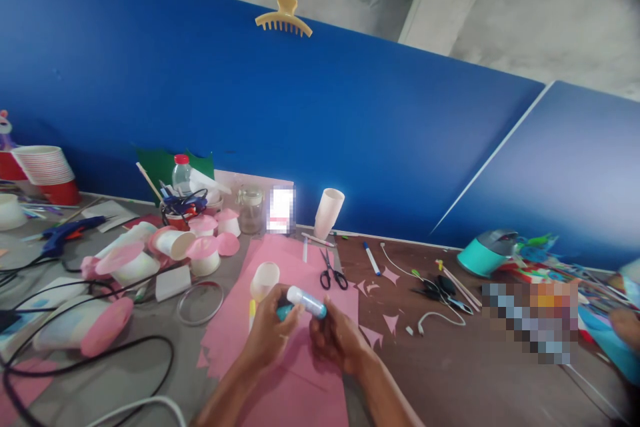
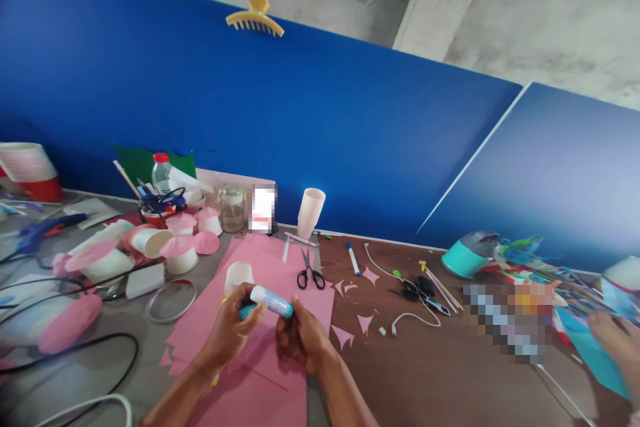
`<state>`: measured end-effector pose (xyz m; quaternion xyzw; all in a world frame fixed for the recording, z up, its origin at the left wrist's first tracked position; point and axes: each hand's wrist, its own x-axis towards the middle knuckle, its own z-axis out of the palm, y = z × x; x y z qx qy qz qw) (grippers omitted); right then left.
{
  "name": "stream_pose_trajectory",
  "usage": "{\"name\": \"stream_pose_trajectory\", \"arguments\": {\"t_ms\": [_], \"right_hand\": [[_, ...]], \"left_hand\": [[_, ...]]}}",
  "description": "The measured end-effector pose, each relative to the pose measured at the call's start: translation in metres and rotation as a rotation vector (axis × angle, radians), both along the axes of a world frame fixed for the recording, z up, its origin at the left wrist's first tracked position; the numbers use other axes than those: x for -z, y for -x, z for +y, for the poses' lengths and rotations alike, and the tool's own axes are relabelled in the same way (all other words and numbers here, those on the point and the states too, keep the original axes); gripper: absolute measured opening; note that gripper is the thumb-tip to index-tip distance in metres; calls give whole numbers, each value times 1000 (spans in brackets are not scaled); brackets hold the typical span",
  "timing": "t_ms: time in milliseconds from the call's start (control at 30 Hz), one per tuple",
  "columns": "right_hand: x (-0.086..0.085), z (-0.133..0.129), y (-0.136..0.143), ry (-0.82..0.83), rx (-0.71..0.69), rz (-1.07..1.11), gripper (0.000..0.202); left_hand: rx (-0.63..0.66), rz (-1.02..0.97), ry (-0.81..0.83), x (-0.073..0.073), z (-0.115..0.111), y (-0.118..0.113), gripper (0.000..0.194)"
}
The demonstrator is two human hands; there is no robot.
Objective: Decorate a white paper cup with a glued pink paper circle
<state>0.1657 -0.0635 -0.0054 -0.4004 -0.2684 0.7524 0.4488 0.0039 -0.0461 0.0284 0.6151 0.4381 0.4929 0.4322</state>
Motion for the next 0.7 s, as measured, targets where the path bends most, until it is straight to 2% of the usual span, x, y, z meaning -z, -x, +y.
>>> {"name": "stream_pose_trajectory", "arguments": {"t_ms": [100, 200, 267, 367, 433, 500, 600, 700], "right_hand": [[-11, -1, -1, -142, 97, 108, 42], [-13, -2, 0, -227, 106, 117, 39], [-7, -2, 0, -178, 72, 102, 39], [3, 0, 0, -12, -64, 63, 56], [3, 1, -1, 50, -112, 77, 63], [-4, -1, -1, 3, -42, 143, 55], [-13, -3, -1, -163, 109, 198, 38], [-8, -2, -1, -162, 93, 148, 38]], "left_hand": [[-10, 0, 19, 2, 2, 0, 13], [-5, -10, 24, 4, 3, 1, 13], [-2, -19, 16, 5, 3, 1, 12], [23, -19, 1, 6, 2, 0, 13], [38, -13, 2, 7, 1, -1, 13], [30, -16, 6, 7, 1, -1, 12], [6, -28, 10, 6, 3, -1, 11], [7, -34, 7, 4, 1, -1, 12]]}}
